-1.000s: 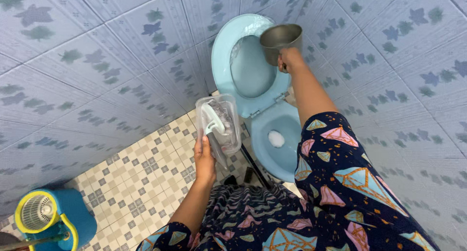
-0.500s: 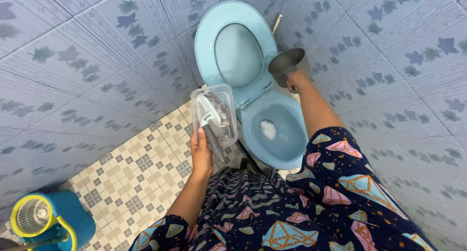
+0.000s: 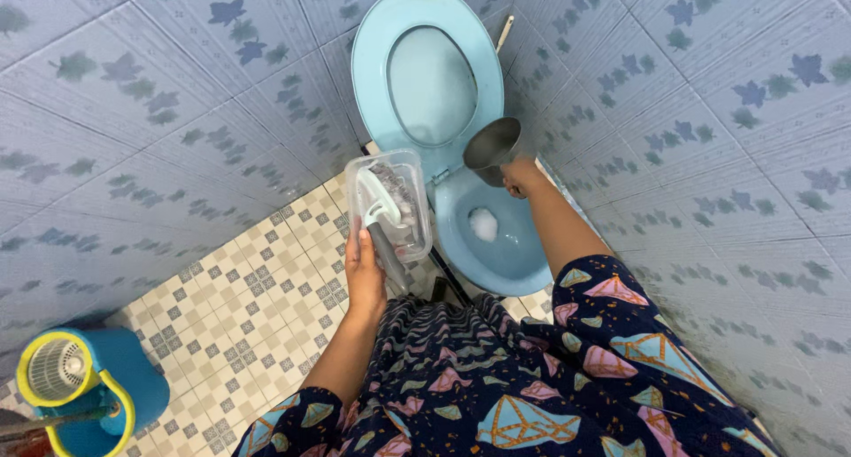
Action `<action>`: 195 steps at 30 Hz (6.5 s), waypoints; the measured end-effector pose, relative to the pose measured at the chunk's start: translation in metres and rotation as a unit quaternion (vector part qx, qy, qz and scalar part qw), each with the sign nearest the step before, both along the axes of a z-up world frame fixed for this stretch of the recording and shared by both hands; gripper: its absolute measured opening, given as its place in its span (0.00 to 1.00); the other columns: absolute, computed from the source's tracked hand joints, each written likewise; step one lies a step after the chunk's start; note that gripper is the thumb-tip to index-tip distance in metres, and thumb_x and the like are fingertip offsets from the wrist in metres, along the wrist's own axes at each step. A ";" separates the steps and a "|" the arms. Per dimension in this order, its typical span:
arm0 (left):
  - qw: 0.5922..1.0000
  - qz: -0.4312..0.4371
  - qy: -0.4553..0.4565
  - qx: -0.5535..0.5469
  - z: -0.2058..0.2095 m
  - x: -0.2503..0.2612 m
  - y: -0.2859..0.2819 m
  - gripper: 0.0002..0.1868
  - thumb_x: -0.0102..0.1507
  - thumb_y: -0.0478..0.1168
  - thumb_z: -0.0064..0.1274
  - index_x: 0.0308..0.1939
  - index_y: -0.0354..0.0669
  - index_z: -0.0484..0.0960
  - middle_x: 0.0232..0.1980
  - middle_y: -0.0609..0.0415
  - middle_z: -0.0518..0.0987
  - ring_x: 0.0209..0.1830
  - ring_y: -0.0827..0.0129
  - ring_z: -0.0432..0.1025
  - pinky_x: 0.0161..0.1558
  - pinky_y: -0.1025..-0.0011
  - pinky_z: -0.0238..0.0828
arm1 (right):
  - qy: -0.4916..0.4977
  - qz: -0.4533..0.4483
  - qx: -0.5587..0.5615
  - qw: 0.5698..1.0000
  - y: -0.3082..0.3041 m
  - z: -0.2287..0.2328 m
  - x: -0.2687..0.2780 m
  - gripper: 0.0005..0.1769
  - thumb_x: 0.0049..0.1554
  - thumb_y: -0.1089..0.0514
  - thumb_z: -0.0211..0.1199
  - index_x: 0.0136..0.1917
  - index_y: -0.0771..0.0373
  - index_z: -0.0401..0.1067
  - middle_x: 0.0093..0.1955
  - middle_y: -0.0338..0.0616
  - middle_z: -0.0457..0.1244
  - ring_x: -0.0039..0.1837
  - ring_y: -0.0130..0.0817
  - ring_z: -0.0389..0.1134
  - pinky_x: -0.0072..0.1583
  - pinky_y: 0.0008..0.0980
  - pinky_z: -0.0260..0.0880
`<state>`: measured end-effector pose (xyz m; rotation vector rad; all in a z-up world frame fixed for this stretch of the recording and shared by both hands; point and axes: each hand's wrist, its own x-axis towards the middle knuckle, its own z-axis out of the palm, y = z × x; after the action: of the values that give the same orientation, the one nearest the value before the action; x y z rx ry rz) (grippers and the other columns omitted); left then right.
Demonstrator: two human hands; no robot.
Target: The person cleans a blue toilet bowl by scrubbing the interior and exterior with a brush and rinsing the surfaces with water poured from a ladle.
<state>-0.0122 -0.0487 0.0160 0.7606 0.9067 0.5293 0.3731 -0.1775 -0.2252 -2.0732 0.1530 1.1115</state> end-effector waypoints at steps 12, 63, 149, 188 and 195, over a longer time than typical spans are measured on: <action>0.999 0.032 -0.019 0.019 -0.012 -0.008 -0.015 0.28 0.65 0.51 0.38 0.68 0.47 0.59 0.57 0.49 0.71 0.46 0.67 0.69 0.44 0.66 0.72 | -0.185 0.070 -0.065 0.978 0.008 0.055 0.028 0.13 0.54 0.58 0.52 0.33 0.69 0.64 0.27 0.55 0.58 0.26 0.45 0.59 0.28 0.43 0.54; 0.999 0.022 0.026 0.014 -0.021 0.020 0.004 0.31 0.64 0.54 0.37 0.70 0.49 0.55 0.58 0.51 0.69 0.45 0.68 0.69 0.44 0.69 0.71 | -0.529 0.278 -0.127 0.792 0.044 0.118 0.056 0.15 0.56 0.55 0.56 0.50 0.69 0.61 0.45 0.62 0.65 0.49 0.58 0.67 0.50 0.51 0.66; 0.851 -0.522 -0.064 0.000 0.019 -0.203 -0.797 0.32 0.63 0.53 0.42 0.69 0.48 0.56 0.48 0.55 0.71 0.36 0.70 0.69 0.38 0.63 0.75 | -0.171 -0.631 0.295 0.696 -0.866 0.291 -0.717 0.15 0.59 0.53 0.52 0.50 0.67 0.66 0.29 0.37 0.55 0.27 0.23 0.53 0.28 0.24 0.52; 0.821 -0.570 -0.038 0.017 0.019 -0.149 -1.126 0.31 0.64 0.53 0.39 0.69 0.50 0.56 0.49 0.56 0.72 0.36 0.73 0.69 0.35 0.73 0.70 | -0.157 -0.442 -0.431 0.770 -1.367 0.171 -0.670 0.16 0.59 0.51 0.50 0.55 0.63 0.65 0.47 0.61 0.66 0.51 0.57 0.67 0.52 0.51 0.65; 0.847 -0.529 -0.042 0.024 0.022 -0.167 -1.133 0.31 0.64 0.53 0.38 0.68 0.46 0.54 0.53 0.53 0.71 0.39 0.67 0.72 0.39 0.67 0.73 | -0.095 -0.386 -0.372 0.838 -1.408 0.077 -0.627 0.17 0.58 0.47 0.50 0.48 0.64 0.66 0.44 0.54 0.61 0.46 0.47 0.62 0.46 0.43 0.61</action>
<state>-0.1792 -1.1817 0.0377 1.1354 0.2785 -0.4002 -0.2541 -1.5851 -0.1479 -2.3643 1.3759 0.3306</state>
